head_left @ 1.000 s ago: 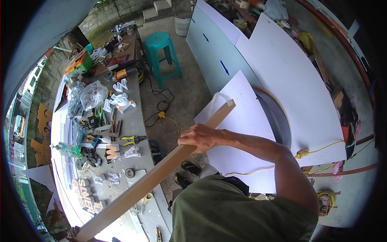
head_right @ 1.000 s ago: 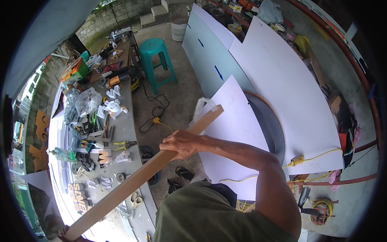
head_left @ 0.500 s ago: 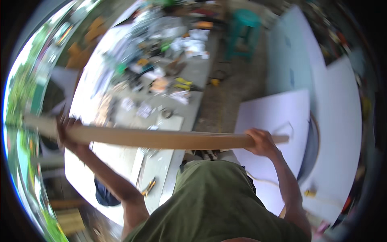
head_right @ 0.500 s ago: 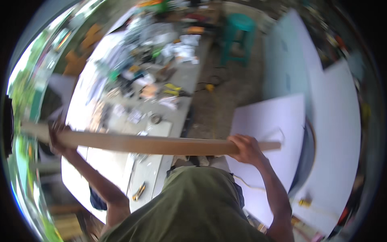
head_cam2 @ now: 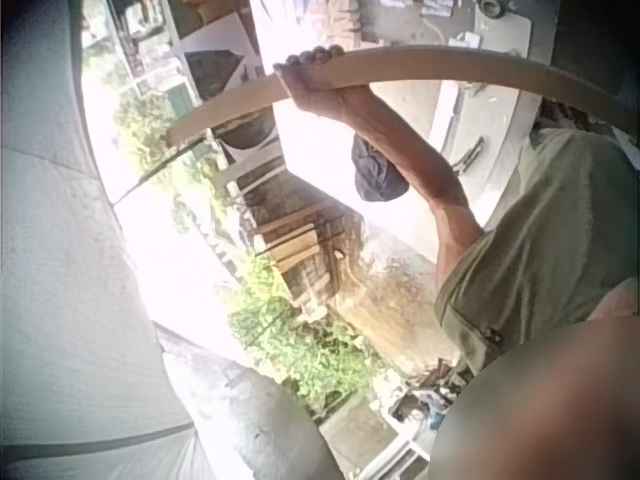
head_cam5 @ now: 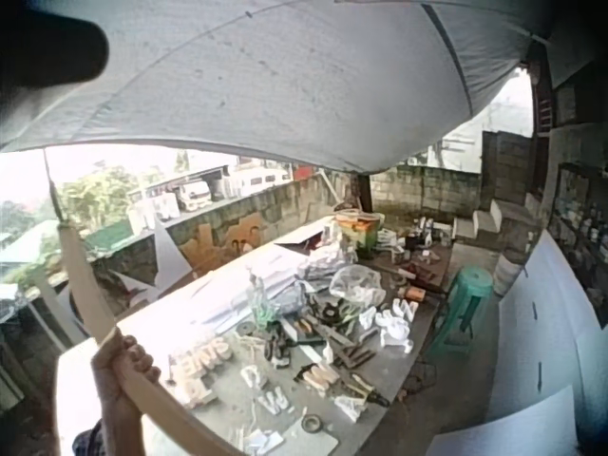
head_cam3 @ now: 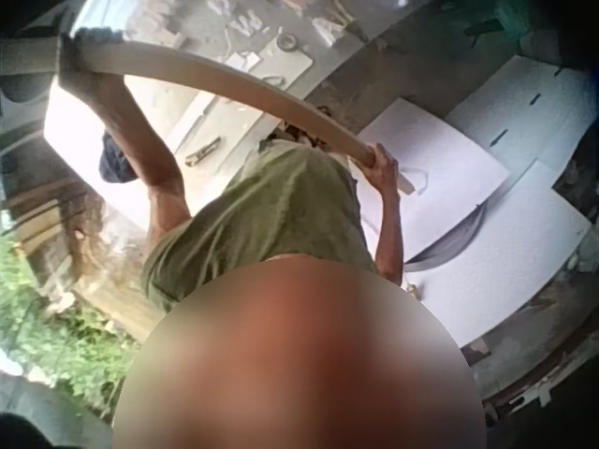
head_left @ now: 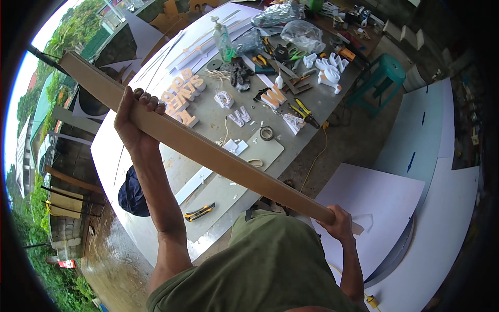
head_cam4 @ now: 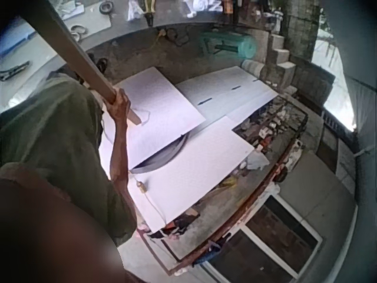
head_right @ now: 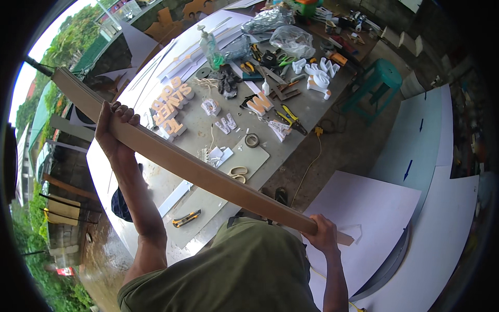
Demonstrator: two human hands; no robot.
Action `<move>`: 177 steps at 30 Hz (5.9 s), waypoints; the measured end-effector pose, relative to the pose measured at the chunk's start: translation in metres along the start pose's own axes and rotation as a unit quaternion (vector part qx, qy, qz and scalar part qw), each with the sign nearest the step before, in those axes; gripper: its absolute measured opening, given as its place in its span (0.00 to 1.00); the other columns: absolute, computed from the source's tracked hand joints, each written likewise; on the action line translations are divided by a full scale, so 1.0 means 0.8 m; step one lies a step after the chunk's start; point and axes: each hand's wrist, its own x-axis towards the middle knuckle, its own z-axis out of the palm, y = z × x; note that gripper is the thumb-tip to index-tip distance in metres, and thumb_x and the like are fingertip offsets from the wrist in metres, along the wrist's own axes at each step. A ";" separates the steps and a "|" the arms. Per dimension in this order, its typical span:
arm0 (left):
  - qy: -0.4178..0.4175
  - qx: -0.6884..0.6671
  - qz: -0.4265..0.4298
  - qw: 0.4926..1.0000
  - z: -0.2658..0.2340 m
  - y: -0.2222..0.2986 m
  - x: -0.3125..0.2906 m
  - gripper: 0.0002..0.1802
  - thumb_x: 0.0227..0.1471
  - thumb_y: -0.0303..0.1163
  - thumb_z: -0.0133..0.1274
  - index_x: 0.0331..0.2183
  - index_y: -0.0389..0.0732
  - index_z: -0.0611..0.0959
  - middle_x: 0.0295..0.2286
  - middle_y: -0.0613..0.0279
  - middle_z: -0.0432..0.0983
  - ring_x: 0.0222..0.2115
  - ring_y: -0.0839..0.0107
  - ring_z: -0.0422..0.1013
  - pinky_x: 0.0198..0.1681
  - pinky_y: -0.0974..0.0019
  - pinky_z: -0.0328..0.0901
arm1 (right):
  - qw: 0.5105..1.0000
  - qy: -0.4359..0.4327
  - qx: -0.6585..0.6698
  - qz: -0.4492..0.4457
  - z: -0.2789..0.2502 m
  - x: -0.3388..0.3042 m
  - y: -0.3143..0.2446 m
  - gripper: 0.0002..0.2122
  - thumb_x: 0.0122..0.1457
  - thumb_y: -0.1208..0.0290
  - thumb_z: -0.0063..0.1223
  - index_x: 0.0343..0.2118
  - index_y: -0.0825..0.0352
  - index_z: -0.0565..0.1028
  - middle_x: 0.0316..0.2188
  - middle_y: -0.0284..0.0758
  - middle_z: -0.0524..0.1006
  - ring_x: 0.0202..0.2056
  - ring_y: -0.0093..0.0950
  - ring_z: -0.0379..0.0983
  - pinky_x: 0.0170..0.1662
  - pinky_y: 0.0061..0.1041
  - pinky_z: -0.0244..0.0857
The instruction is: The recorder is assembling LED-lit letters for a sign at a workbench.
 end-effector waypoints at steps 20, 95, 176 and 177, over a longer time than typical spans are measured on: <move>0.135 0.035 0.092 0.986 -0.059 0.081 -0.119 0.12 0.60 0.38 0.53 0.31 0.39 0.73 0.22 0.63 0.70 0.21 0.71 0.67 0.28 0.64 0.65 | 0.989 -0.094 0.003 -0.111 0.049 0.049 0.005 0.21 0.43 0.64 0.76 0.35 0.66 0.74 0.29 0.41 0.78 0.31 0.42 0.78 0.33 0.38 0.71; 0.300 -0.214 0.131 0.920 -0.293 0.001 -0.079 0.18 0.45 0.40 0.70 0.36 0.40 0.85 0.35 0.61 0.83 0.44 0.63 0.75 0.58 0.46 0.60 | 0.788 -0.253 -0.319 -0.462 -0.115 0.806 -0.273 0.24 0.41 0.67 0.72 0.42 0.65 0.73 0.33 0.39 0.77 0.37 0.37 0.75 0.44 0.37 0.67; 0.520 -0.232 0.131 0.812 -0.370 -0.269 -0.023 0.17 0.53 0.35 0.65 0.41 0.38 0.78 0.41 0.56 0.78 0.49 0.49 0.74 0.53 0.35 0.70 | 0.964 -0.084 -0.237 -0.082 0.269 0.584 -0.092 0.38 0.56 0.65 0.57 0.63 0.80 0.51 0.46 0.55 0.66 0.49 0.52 0.67 0.50 0.44 0.67; 0.526 -0.240 0.123 0.807 -0.373 -0.275 -0.026 0.17 0.53 0.34 0.65 0.41 0.39 0.78 0.41 0.56 0.78 0.49 0.50 0.74 0.54 0.36 0.70 | 0.964 -0.088 -0.235 -0.088 0.270 0.583 -0.092 0.38 0.56 0.65 0.57 0.63 0.80 0.51 0.46 0.55 0.66 0.49 0.52 0.67 0.50 0.44 0.67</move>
